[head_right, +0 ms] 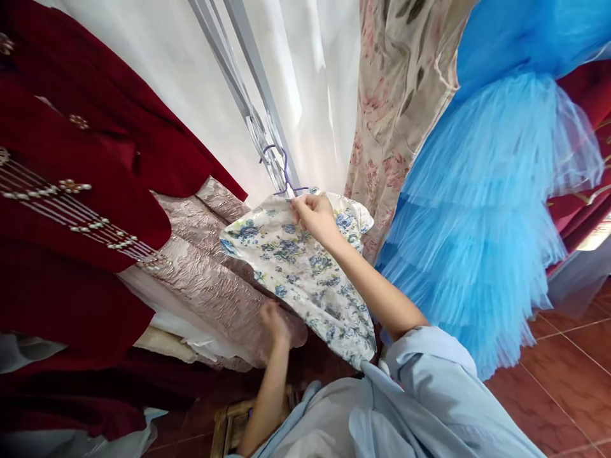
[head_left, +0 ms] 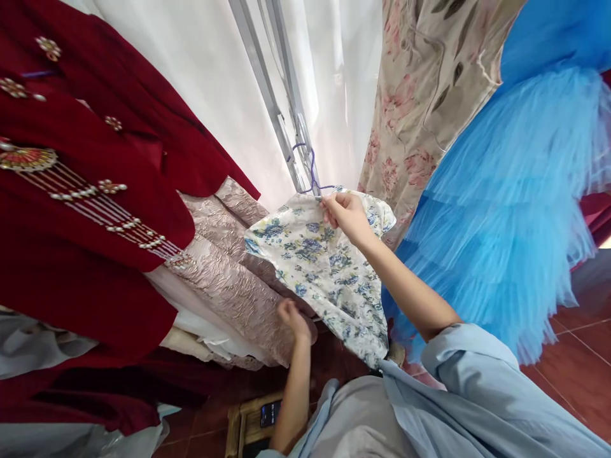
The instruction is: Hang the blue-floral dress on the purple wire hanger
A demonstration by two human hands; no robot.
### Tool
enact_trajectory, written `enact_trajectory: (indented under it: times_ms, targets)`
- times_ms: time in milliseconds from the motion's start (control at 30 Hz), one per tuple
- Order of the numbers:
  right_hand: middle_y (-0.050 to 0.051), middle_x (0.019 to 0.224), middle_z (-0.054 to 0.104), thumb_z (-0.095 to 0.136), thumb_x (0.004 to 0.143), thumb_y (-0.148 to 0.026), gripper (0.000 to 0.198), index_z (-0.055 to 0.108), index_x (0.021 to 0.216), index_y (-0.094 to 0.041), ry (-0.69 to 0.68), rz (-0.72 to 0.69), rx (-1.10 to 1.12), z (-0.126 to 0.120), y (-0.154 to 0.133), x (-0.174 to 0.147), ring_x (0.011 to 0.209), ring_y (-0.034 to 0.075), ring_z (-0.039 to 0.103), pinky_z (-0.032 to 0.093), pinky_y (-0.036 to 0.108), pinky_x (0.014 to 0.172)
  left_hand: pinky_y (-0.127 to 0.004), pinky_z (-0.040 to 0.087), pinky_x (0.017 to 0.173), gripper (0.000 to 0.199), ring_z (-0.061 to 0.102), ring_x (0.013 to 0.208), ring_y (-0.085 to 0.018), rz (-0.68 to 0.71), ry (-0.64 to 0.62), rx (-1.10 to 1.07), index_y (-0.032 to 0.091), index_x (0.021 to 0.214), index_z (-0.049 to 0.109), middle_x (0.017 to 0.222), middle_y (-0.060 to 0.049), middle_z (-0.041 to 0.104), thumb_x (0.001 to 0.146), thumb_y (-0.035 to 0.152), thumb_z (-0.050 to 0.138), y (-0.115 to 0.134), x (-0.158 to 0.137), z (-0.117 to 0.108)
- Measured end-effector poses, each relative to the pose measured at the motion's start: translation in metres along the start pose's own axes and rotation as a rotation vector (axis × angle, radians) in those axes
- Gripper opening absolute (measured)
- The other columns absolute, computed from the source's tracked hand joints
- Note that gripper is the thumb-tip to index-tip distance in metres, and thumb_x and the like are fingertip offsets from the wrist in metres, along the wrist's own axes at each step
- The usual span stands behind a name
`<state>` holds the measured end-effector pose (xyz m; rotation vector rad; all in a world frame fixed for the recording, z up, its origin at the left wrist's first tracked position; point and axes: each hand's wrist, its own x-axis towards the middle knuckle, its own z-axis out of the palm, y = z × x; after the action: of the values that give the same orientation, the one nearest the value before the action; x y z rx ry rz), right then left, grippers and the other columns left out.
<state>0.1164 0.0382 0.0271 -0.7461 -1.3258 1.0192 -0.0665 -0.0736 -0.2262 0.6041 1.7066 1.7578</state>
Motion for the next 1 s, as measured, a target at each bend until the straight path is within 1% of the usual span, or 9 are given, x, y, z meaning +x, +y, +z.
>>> enact_trajectory:
  times_ms: [33, 100, 200, 267, 333, 500, 667, 833, 1000]
  targets:
    - [-0.003, 0.051, 0.056, 0.062, 0.092, -0.053, 0.041, 0.06, 0.076, -0.015, -0.007, -0.007, -0.015, -0.002, 0.001, -0.005, 0.039, 0.007, 0.041, 0.033, 0.021, 0.041, -0.044, 0.033, 0.117, 0.032, 0.046, 0.137, -0.028, 0.232, 0.163, 0.008, 0.019, 0.116, 0.052, 0.13, -0.015, 0.055, 0.095, 0.043, 0.051, 0.029, 0.016, 0.001]
    - [-0.003, 0.054, 0.058, 0.059, 0.095, -0.05, 0.038, 0.06, 0.078, -0.015, -0.007, -0.033, -0.044, -0.003, 0.003, -0.013, 0.041, 0.007, 0.042, 0.034, 0.021, 0.043, -0.041, 0.04, 0.112, 0.033, 0.052, 0.128, -0.025, 0.695, 0.19, 0.018, 0.02, 0.12, 0.053, 0.127, -0.014, 0.055, 0.098, 0.044, 0.05, 0.097, 0.038, 0.011]
    - [-0.004, 0.055, 0.058, 0.057, 0.097, -0.045, 0.034, 0.059, 0.079, -0.016, -0.014, -0.075, -0.084, -0.001, 0.003, -0.019, 0.045, 0.007, 0.045, 0.036, 0.02, 0.047, -0.036, 0.049, 0.101, 0.031, 0.056, 0.124, -0.023, 1.128, -0.248, 0.186, 0.02, 0.124, 0.06, 0.128, -0.013, 0.057, 0.101, 0.037, 0.047, 0.2, 0.04, 0.048]
    - [-0.004, 0.056, 0.057, 0.057, 0.097, -0.044, 0.032, 0.058, 0.078, -0.017, -0.027, -0.088, -0.091, 0.0, 0.001, -0.019, 0.047, 0.008, 0.047, 0.037, 0.02, 0.05, -0.035, 0.05, 0.098, 0.028, 0.057, 0.122, -0.022, 1.256, -0.571, 0.379, 0.022, 0.122, 0.063, 0.125, -0.011, 0.061, 0.101, 0.031, 0.048, 0.25, 0.03, 0.078]
    - [-0.004, 0.056, 0.057, 0.057, 0.096, -0.042, 0.031, 0.057, 0.078, -0.017, -0.035, -0.095, -0.099, -0.001, -0.002, -0.017, 0.049, 0.009, 0.049, 0.039, 0.021, 0.053, -0.035, 0.051, 0.095, 0.024, 0.062, 0.111, -0.022, 1.315, -0.734, 0.522, 0.021, 0.113, 0.067, 0.112, -0.009, 0.067, 0.1, 0.025, 0.047, 0.277, 0.022, 0.101]
    - [-0.004, 0.056, 0.054, 0.056, 0.094, -0.04, 0.031, 0.055, 0.074, -0.018, 0.004, -0.089, -0.167, 0.005, 0.016, -0.004, 0.053, 0.01, 0.052, 0.038, 0.022, 0.057, -0.032, 0.051, 0.085, 0.018, 0.065, 0.094, -0.021, 1.373, -0.628, 0.556, 0.018, 0.097, 0.068, 0.095, -0.007, 0.069, 0.099, 0.023, 0.05, 0.281, 0.022, 0.115]
    - [-0.003, 0.053, 0.051, 0.056, 0.089, -0.034, 0.03, 0.049, 0.063, -0.021, 0.057, 0.078, -0.388, 0.018, 0.094, -0.042, 0.052, 0.012, 0.046, 0.031, 0.023, 0.053, -0.025, 0.048, 0.063, 0.025, 0.06, 0.071, -0.013, 1.262, -0.388, 0.311, 0.016, 0.102, 0.066, 0.087, -0.003, 0.066, 0.103, 0.033, 0.047, 0.289, 0.04, 0.104]
    - [0.0, 0.05, 0.051, 0.055, 0.086, -0.034, 0.033, 0.047, 0.056, -0.022, 0.062, 0.331, -0.601, 0.014, 0.172, -0.139, 0.052, 0.015, 0.049, 0.033, 0.026, 0.055, -0.024, 0.048, 0.06, 0.044, 0.052, 0.066, -0.008, 1.114, -0.34, 0.193, 0.013, 0.098, 0.064, 0.088, -0.002, 0.064, 0.097, 0.056, 0.056, 0.292, 0.118, 0.066]
    - [0.0, 0.055, 0.058, 0.053, 0.09, -0.047, 0.034, 0.058, 0.07, -0.02, 0.062, 0.383, -0.411, 0.008, 0.184, -0.172, 0.055, 0.017, 0.056, 0.041, 0.026, 0.059, -0.027, 0.055, 0.078, 0.031, 0.059, 0.078, -0.008, 0.715, -0.354, -0.008, 0.02, 0.092, 0.053, 0.085, 0.001, 0.064, 0.104, 0.048, 0.044, 0.241, 0.208, 0.017]
